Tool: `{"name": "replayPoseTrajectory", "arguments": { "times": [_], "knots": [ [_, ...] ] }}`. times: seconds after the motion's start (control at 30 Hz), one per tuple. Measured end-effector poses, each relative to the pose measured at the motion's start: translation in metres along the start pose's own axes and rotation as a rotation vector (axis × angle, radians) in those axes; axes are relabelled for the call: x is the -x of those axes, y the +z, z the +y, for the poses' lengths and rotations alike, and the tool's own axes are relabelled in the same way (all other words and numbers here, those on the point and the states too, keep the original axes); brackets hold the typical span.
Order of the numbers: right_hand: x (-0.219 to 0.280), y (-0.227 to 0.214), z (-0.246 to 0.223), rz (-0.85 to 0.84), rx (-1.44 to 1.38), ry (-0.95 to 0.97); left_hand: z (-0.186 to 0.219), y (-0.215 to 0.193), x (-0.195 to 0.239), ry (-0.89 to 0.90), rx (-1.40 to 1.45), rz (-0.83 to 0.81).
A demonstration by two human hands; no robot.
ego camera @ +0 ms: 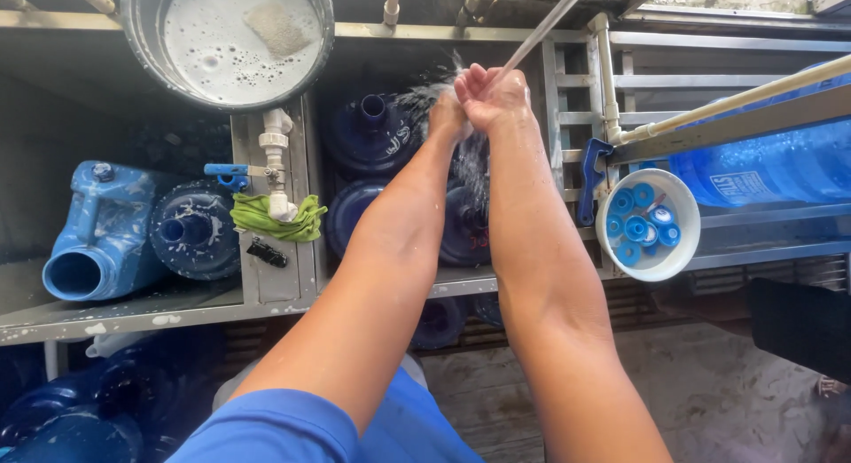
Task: The person scrubs the exterior of a large blue water container with a sponge, then rinses it under a tap. They then rinse several smaller blue water jugs and place them in a sink. Finally, they rinse their hands and wash another large container.
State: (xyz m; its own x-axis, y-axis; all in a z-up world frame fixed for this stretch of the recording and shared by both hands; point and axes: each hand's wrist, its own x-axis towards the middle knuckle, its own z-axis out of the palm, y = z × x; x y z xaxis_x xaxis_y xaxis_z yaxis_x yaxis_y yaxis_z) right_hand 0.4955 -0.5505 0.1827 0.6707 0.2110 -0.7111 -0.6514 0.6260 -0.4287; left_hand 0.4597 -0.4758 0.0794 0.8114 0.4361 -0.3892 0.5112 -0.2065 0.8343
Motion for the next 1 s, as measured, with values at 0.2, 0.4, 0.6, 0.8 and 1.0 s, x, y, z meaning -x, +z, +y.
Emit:
{"name": "replayPoseTrajectory", "arguments": {
  "times": [0.2,0.4,0.6,0.8,1.0],
  "knots": [
    [-0.010,-0.006,0.003,0.004,-0.103,-0.052,0.036,-0.049,0.088,0.114,0.015,-0.129],
    [0.009,-0.004,0.003,-0.034,-0.070,-0.089,0.061,-0.072,0.098,0.028,0.425,-0.216],
    [-0.001,-0.009,-0.003,-0.125,-0.079,-0.096,0.072,-0.073,0.080,-0.036,0.838,-0.304],
    [0.019,0.002,-0.003,-0.041,-0.196,-0.119,0.046,-0.027,0.012,-0.128,1.242,-0.409],
    [0.017,-0.001,0.003,-0.069,-0.267,-0.100,-0.058,0.120,-0.127,-0.233,1.571,-0.479]
  ]
}}
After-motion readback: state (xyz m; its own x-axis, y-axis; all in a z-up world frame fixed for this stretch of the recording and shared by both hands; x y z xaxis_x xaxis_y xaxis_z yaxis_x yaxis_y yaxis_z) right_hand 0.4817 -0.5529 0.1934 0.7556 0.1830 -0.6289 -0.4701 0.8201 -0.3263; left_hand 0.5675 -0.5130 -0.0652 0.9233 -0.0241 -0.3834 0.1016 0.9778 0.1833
